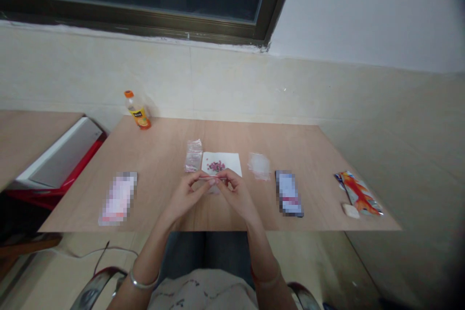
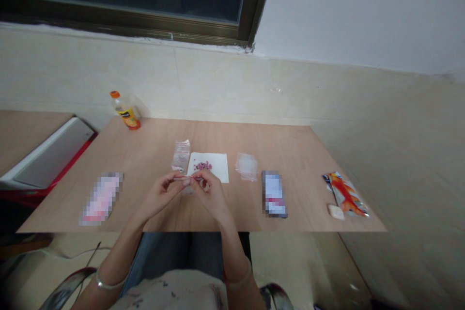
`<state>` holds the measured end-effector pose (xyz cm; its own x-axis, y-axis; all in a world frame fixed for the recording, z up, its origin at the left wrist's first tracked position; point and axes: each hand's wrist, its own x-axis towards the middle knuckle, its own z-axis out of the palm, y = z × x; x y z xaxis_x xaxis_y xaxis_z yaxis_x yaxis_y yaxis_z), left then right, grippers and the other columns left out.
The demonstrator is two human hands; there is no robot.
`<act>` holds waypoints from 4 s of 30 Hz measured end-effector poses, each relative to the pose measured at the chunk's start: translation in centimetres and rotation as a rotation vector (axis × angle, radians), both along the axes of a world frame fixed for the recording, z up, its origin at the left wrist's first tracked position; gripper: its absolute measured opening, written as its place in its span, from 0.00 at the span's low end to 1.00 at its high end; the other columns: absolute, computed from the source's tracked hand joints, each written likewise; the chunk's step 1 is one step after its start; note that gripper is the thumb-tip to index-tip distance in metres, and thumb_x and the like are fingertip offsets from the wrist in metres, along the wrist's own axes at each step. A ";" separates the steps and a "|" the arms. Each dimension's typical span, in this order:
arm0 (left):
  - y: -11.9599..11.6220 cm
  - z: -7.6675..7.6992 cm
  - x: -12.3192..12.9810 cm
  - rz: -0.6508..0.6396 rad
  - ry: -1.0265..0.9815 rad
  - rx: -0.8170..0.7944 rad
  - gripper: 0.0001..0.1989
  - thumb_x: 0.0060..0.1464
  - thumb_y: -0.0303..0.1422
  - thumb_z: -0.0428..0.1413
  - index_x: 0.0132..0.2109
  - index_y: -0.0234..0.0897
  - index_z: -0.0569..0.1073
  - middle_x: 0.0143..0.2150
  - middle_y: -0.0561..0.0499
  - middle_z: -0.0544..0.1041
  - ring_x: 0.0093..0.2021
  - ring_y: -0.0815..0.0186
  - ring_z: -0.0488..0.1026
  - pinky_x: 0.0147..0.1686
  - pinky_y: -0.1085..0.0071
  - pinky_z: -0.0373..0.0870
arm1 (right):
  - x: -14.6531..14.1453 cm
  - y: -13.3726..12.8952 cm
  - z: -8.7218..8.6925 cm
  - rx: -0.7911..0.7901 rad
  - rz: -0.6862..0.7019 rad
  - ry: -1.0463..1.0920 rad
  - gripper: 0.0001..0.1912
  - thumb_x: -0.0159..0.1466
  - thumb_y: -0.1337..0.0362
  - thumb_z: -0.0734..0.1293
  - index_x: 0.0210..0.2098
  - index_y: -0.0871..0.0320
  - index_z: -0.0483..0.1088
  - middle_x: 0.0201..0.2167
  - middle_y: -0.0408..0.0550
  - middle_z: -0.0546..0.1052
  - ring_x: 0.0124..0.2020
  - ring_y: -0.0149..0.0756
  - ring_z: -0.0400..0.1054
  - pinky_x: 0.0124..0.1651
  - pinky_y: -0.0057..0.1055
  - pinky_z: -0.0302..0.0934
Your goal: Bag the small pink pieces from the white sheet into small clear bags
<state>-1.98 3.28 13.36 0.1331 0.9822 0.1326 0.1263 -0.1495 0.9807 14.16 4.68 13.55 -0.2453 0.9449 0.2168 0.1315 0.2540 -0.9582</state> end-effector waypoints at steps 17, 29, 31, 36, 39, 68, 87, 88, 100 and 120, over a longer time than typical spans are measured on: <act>2.0 -1.3 -3.5 0.053 -0.109 -0.224 0.08 0.44 0.36 0.63 0.32 0.37 0.80 0.32 0.48 0.81 0.34 0.63 0.75 0.36 0.70 0.70 | -1.1 3.2 -2.8 -0.172 -0.227 0.219 0.11 0.52 0.54 0.71 0.31 0.53 0.79 0.30 0.45 0.80 0.30 0.35 0.70 0.36 0.33 0.64; 3.1 -4.2 -4.3 0.207 -0.153 -0.318 0.13 0.40 0.38 0.64 0.32 0.33 0.78 0.28 0.50 0.79 0.27 0.67 0.73 0.25 0.75 0.67 | -4.5 5.6 -5.0 -0.166 -0.072 0.104 0.14 0.56 0.55 0.68 0.37 0.55 0.78 0.32 0.47 0.80 0.34 0.38 0.72 0.41 0.35 0.64; 3.9 -5.5 -5.2 0.279 -0.173 -0.304 0.15 0.38 0.38 0.65 0.32 0.32 0.77 0.27 0.50 0.78 0.26 0.67 0.72 0.24 0.75 0.67 | -5.4 6.0 -6.2 -0.121 -0.100 0.029 0.21 0.57 0.55 0.68 0.49 0.55 0.72 0.39 0.49 0.79 0.38 0.39 0.72 0.45 0.38 0.64; 6.9 -9.5 -7.7 0.458 -0.172 -0.306 0.24 0.33 0.41 0.66 0.38 0.31 0.76 0.25 0.51 0.78 0.24 0.66 0.73 0.24 0.73 0.68 | -7.3 5.3 -9.3 0.122 -0.136 -0.266 0.34 0.61 0.58 0.64 0.64 0.55 0.52 0.62 0.56 0.60 0.62 0.45 0.55 0.60 0.45 0.53; 8.4 -11.5 -8.4 0.474 -0.163 -0.292 0.26 0.31 0.42 0.66 0.38 0.30 0.75 0.25 0.50 0.78 0.25 0.65 0.73 0.25 0.72 0.69 | -8.3 4.1 -10.4 0.129 -0.023 -0.471 0.27 0.65 0.61 0.58 0.63 0.57 0.54 0.64 0.55 0.58 0.65 0.45 0.50 0.63 0.47 0.49; 8.3 -13.8 -5.2 0.646 0.773 0.018 0.27 0.56 0.42 0.50 0.59 0.31 0.61 0.56 0.36 0.69 0.58 0.49 0.64 0.55 0.51 0.57 | -3.9 7.2 -13.8 0.214 -0.277 -0.495 0.26 0.61 0.74 0.54 0.56 0.56 0.65 0.57 0.52 0.68 0.61 0.41 0.57 0.62 0.47 0.50; 3.2 -10.5 10.5 -0.085 0.539 0.224 0.16 0.57 0.28 0.50 0.53 0.37 0.68 0.58 0.42 0.68 0.60 0.57 0.63 0.58 0.55 0.59 | 12.1 3.7 -13.7 -0.071 -0.815 -0.654 0.19 0.62 0.62 0.56 0.44 0.63 0.74 0.37 0.59 0.79 0.37 0.45 0.73 0.40 0.36 0.63; 3.2 -10.5 10.6 -0.102 0.523 0.230 0.17 0.57 0.29 0.50 0.53 0.37 0.68 0.59 0.42 0.68 0.61 0.58 0.62 0.59 0.55 0.58 | 12.3 3.5 -13.4 -0.077 -0.826 -0.604 0.20 0.62 0.60 0.57 0.44 0.63 0.74 0.37 0.58 0.79 0.36 0.45 0.73 0.40 0.37 0.64; 3.4 -7.4 10.4 0.006 0.051 -0.038 0.11 0.55 0.37 0.52 0.33 0.35 0.73 0.32 0.50 0.76 0.34 0.65 0.72 0.35 0.71 0.66 | 5.6 1.7 -7.9 -0.194 -0.639 0.269 0.14 0.51 0.56 0.69 0.28 0.58 0.64 0.17 0.38 0.70 0.20 0.31 0.64 0.26 0.28 0.60; 2.2 -4.6 3.0 -0.190 0.147 -0.146 0.11 0.51 0.38 0.55 0.28 0.33 0.73 0.25 0.53 0.73 0.28 0.68 0.67 0.29 0.74 0.60 | 3.4 1.1 -6.1 -0.309 -0.024 0.095 0.09 0.56 0.58 0.65 0.29 0.58 0.69 0.25 0.42 0.73 0.29 0.32 0.67 0.34 0.28 0.61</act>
<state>1.01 5.49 8.75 0.3240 0.9451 -0.0434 0.2524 -0.0421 0.9667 17.52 5.75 7.49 -0.2148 0.9748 -0.0600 0.0402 -0.0526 -0.9978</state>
